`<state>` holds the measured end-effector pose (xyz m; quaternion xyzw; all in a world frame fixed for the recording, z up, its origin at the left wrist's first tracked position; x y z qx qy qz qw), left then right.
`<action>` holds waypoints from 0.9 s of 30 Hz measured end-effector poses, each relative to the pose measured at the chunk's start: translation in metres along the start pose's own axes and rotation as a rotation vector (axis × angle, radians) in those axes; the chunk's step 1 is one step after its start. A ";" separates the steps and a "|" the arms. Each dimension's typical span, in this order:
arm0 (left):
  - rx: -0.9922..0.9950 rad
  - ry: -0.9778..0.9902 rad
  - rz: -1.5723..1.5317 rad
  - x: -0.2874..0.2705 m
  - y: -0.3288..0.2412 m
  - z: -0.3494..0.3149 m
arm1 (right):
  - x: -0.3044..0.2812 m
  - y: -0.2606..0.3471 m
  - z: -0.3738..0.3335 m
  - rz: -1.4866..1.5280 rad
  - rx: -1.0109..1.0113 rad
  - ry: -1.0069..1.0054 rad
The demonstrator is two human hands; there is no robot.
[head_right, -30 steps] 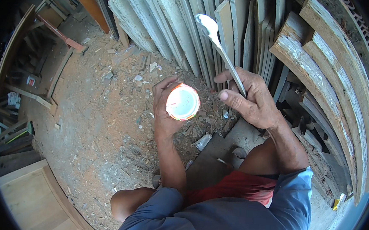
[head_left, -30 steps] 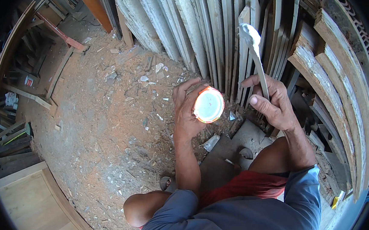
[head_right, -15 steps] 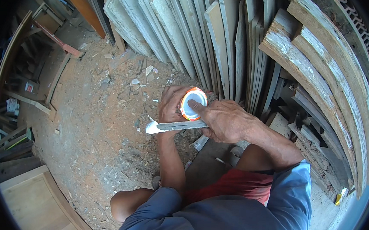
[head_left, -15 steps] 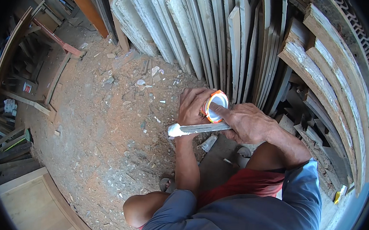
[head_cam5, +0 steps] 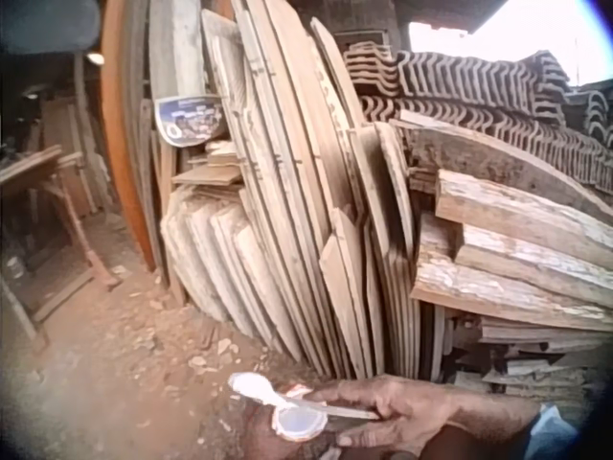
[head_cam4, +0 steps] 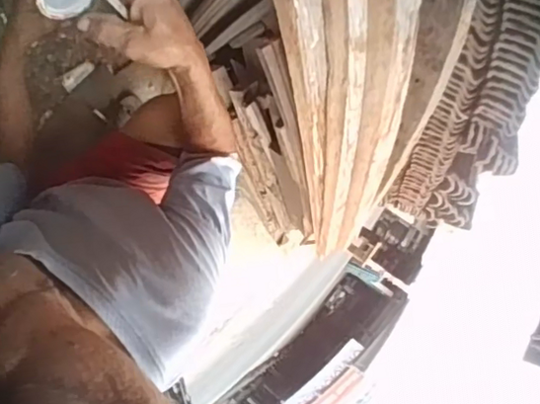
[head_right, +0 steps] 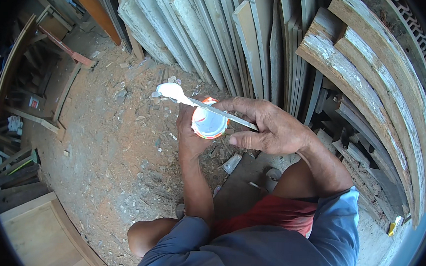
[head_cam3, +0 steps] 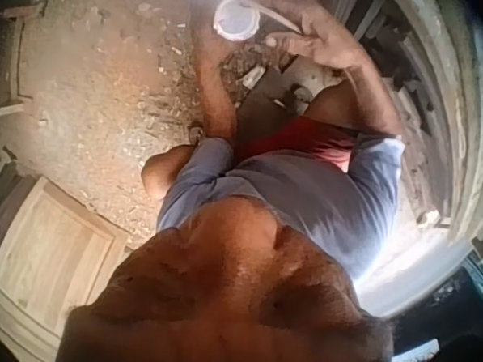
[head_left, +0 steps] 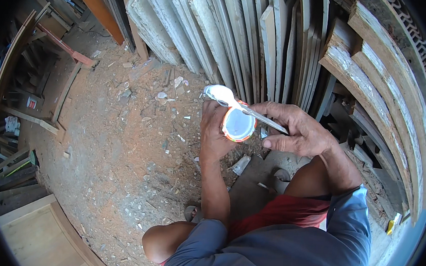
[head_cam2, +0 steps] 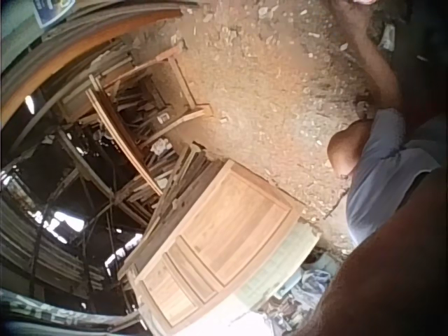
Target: The person mixes a white putty substance in a small cup using a thin wooden strip and then carries the cup while walking through a woodworking shop.
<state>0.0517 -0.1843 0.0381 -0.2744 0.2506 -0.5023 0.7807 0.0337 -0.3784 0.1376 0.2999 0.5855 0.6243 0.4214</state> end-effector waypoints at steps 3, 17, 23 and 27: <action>0.065 -0.004 -0.010 0.004 -0.004 0.002 | 0.000 -0.009 0.000 -0.316 -0.099 0.116; 0.147 0.057 0.063 0.031 -0.010 -0.007 | 0.012 -0.025 0.002 -0.327 0.481 0.270; 0.078 -0.017 -0.027 0.027 -0.010 -0.005 | 0.008 -0.008 0.000 -0.241 0.404 0.197; 0.030 -0.076 -0.084 0.018 0.005 -0.006 | 0.001 0.013 -0.004 0.010 0.340 0.126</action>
Point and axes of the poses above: each hand's wrist, its own z-axis towards the middle knuckle, its own x-axis out of the palm, y = z × x, the point moved 3 cm from there along z, towards the middle knuckle, and after that the axes turned 15 degrees about -y, right-handed, at the moved point
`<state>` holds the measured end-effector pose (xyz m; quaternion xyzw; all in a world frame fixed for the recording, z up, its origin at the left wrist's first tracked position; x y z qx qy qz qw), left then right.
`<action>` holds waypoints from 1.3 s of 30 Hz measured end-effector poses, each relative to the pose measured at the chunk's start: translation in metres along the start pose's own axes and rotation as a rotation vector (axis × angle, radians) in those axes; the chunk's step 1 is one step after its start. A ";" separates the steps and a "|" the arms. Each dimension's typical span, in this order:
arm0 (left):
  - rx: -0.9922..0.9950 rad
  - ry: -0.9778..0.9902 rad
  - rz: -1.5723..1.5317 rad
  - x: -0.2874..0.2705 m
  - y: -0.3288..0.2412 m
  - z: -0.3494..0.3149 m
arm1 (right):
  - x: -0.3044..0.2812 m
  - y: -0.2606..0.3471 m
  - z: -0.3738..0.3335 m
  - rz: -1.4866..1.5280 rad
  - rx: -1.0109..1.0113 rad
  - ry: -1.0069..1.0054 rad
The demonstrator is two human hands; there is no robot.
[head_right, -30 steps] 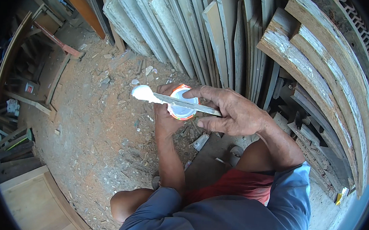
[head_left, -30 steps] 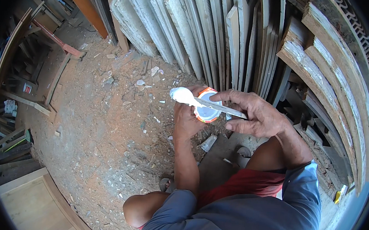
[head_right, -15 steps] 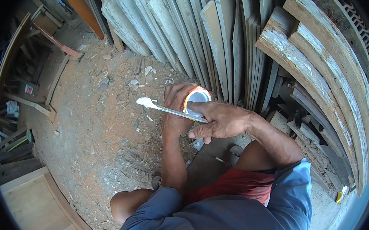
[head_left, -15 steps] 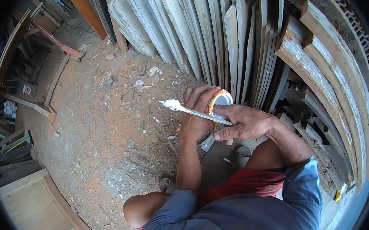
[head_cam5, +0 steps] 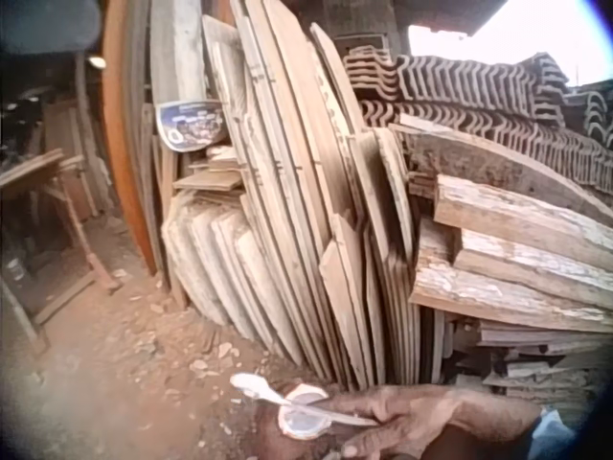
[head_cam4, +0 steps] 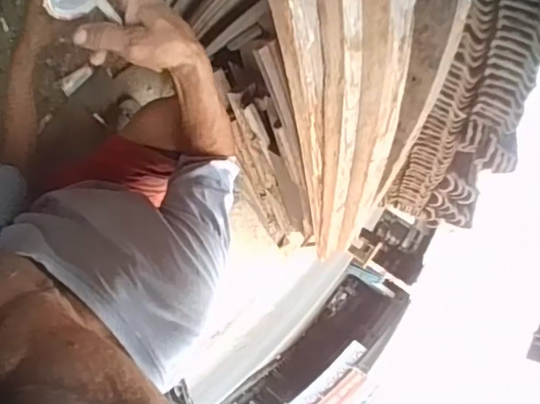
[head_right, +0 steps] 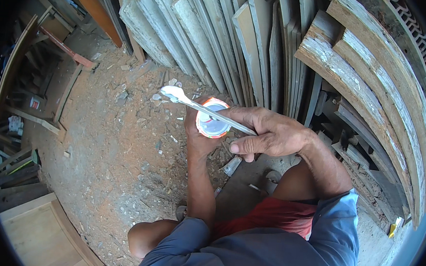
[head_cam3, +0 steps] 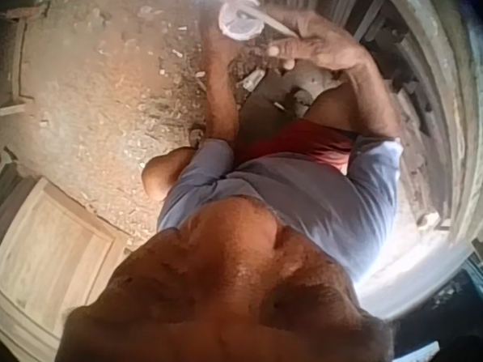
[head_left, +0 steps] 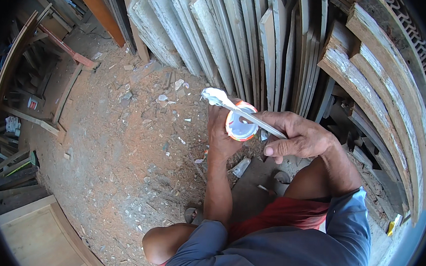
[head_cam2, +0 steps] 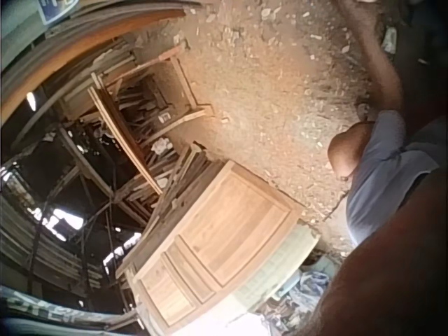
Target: The person mixes a white putty substance in a small cup using a thin wooden strip and then carries the cup while walking through a woodworking shop.
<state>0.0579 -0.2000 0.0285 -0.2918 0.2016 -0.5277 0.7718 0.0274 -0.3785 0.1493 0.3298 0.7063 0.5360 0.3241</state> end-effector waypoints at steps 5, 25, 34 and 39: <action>-0.121 -0.053 -0.025 0.000 0.003 -0.004 | -0.015 -0.005 -0.004 0.246 0.092 0.026; -0.037 -0.032 0.348 -0.032 0.017 0.006 | -0.024 -0.001 -0.010 -0.951 -0.274 -0.355; -0.144 -0.134 0.212 -0.029 0.021 0.000 | -0.032 -0.008 -0.006 -0.795 -0.512 -0.444; 0.015 -0.207 0.049 -0.052 -0.024 0.017 | -0.049 0.001 -0.021 -0.275 -0.354 -0.634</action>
Point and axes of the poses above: each hand's wrist, its own z-axis towards the middle knuckle, its own x-axis out of the palm, y = z × x, the point moved 3 cm from there along z, towards the middle knuckle, and after that the axes turned 15 degrees about -y, right-handed, at the moved point
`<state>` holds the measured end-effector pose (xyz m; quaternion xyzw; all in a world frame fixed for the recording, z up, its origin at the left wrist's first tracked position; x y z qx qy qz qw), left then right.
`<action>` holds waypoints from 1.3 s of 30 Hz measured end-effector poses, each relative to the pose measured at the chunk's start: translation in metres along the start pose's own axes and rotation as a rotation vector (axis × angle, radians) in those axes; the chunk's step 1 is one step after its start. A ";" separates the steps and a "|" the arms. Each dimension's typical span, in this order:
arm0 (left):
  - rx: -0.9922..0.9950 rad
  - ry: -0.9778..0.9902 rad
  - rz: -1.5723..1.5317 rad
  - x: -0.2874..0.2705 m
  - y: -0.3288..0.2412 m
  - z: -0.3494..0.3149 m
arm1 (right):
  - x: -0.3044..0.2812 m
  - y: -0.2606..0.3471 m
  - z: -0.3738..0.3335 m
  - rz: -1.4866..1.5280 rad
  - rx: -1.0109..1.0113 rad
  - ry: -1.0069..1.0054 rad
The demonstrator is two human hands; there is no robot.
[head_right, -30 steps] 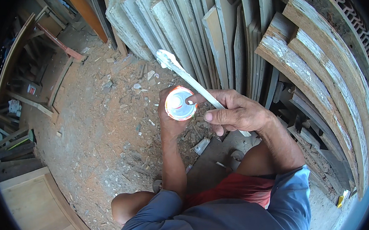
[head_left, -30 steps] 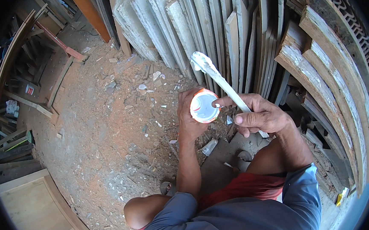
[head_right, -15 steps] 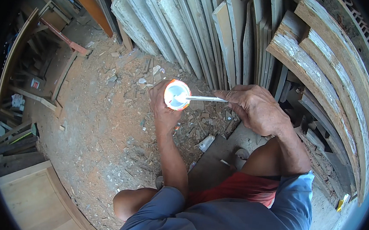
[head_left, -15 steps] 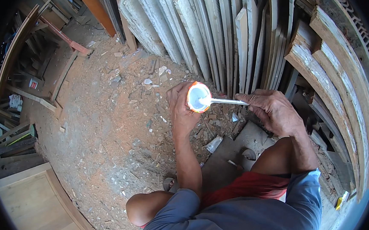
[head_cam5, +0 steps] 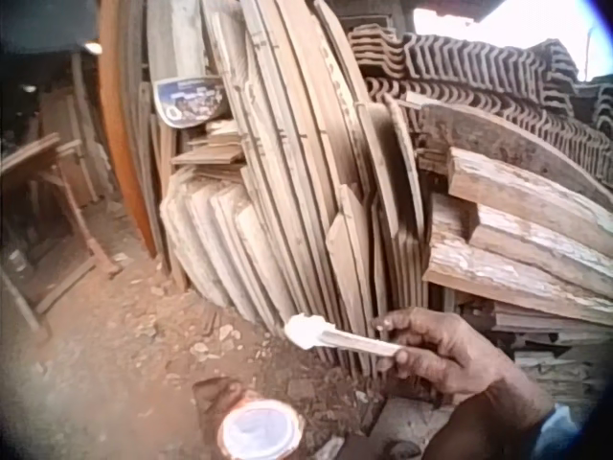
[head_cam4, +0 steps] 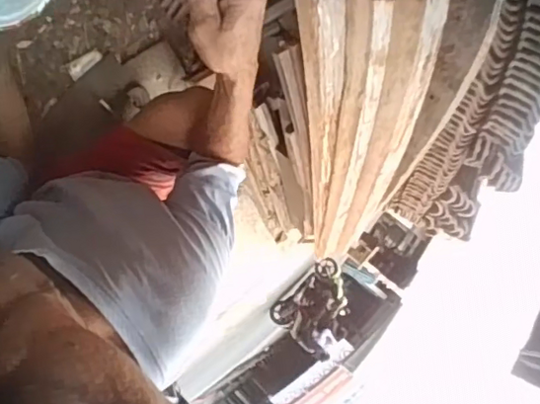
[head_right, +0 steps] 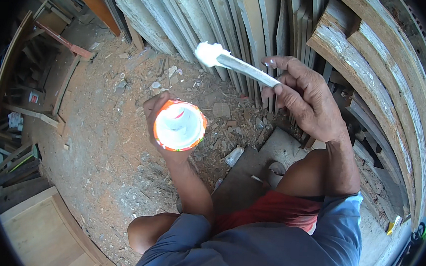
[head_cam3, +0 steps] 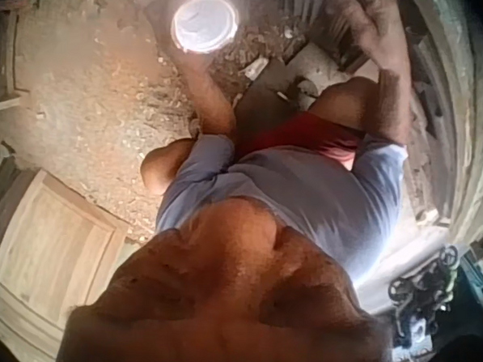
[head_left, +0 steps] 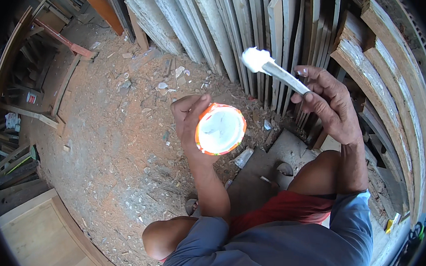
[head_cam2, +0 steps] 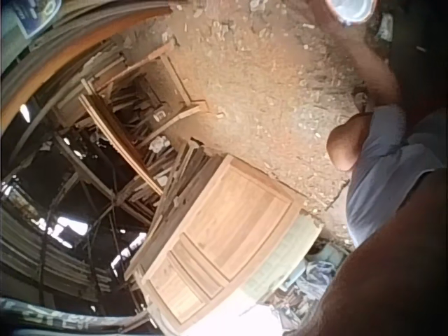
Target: The person mixes a white putty substance in a small cup using a thin wooden strip and then carries the cup while walking through a woodworking shop.
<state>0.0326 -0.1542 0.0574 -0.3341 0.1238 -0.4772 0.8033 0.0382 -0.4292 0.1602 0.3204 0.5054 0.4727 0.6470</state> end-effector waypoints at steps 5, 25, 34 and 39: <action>0.389 -0.060 0.137 -0.034 -0.073 0.038 | 0.000 -0.024 0.010 0.023 -0.032 -0.072; -0.751 0.541 -0.573 0.014 0.048 -0.040 | 0.068 -0.064 0.008 0.110 0.245 0.097; -0.889 0.153 -0.853 0.043 0.037 -0.041 | 0.108 -0.061 0.007 0.165 0.353 0.175; -0.708 0.045 -0.677 0.017 0.065 -0.035 | 0.105 -0.080 0.022 0.118 0.350 0.070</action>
Point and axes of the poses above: each hand's wrist, its own z-axis towards the middle knuckle, its own x-axis out of the palm, y = z × x, the point moved 3 cm from there along z, towards the middle knuckle, and after that the axes turned 15 degrees about -y, right-handed, at the moved point
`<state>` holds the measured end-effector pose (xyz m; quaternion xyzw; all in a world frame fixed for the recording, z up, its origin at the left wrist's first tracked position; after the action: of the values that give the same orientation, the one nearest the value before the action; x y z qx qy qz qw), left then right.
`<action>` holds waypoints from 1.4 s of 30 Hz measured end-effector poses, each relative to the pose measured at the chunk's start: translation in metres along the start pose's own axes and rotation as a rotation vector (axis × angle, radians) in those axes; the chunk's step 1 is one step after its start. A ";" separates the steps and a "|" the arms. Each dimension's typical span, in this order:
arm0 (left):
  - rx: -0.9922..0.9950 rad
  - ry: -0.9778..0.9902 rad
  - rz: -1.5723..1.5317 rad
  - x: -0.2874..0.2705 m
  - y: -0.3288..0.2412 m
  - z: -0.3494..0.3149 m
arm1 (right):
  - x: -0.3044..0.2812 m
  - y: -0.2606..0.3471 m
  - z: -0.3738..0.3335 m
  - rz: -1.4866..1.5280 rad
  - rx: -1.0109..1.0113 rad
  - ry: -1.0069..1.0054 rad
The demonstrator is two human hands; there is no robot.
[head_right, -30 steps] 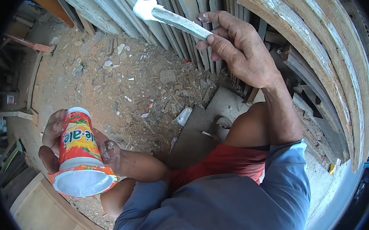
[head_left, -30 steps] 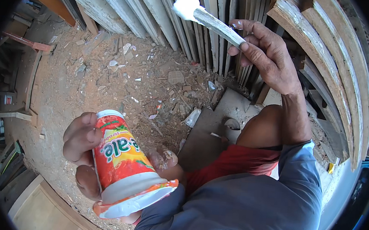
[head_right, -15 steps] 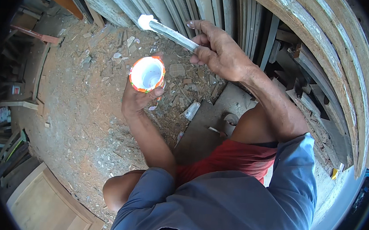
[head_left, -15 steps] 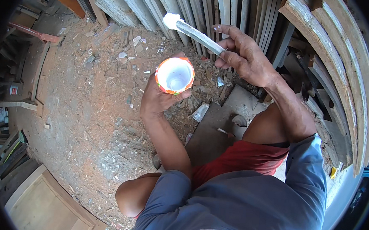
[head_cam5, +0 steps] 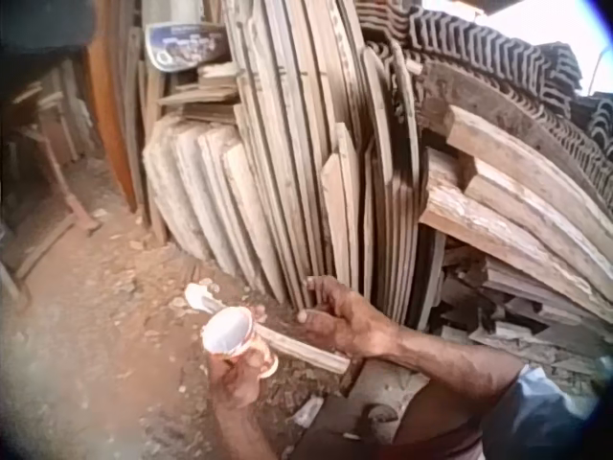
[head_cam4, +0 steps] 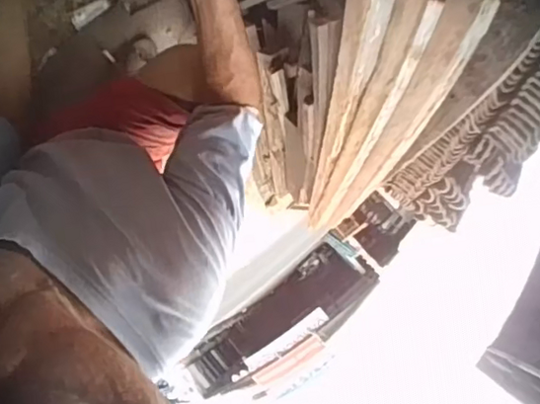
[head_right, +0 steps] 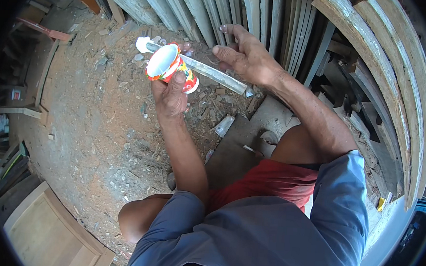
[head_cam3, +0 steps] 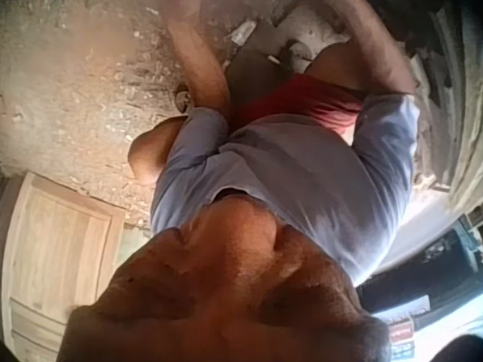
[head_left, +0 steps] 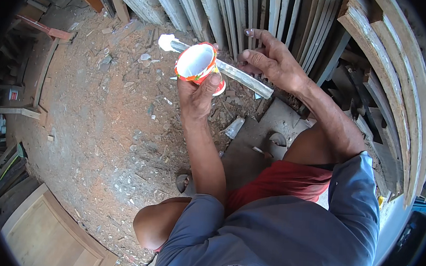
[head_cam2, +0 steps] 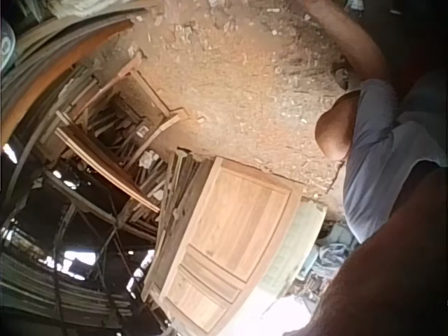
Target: The person mixes a white putty substance in a small cup using a thin wooden strip and then carries the cup while walking through a woodworking shop.
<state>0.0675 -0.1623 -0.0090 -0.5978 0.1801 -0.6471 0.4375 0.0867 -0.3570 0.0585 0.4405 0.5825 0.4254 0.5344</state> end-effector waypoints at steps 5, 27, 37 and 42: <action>0.081 -0.064 0.410 -0.051 -0.044 0.017 | 0.002 -0.096 0.048 -1.360 -0.022 0.498; -0.068 -0.197 0.630 -0.123 -0.023 0.007 | -0.005 -0.389 -0.040 -1.036 0.181 -0.247; -0.044 -0.173 0.554 -0.119 0.004 0.015 | 0.004 -0.298 -0.093 -1.197 0.243 0.710; -0.091 -0.095 0.413 -0.086 0.012 0.012 | 0.055 -0.312 -0.176 -1.415 0.197 0.737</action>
<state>0.0742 -0.0977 -0.0683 -0.5971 0.3070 -0.5059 0.5416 -0.1090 -0.3857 -0.2454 -0.1568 0.8974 0.0505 0.4093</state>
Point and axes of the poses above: each hand's wrist, its own z-axis towards the middle knuckle, its own x-axis out of the palm, y = z × x, the point moved 3 cm from there along z, towards the middle knuckle, and after that the axes turned 15 degrees about -y, right-handed, at the moved point
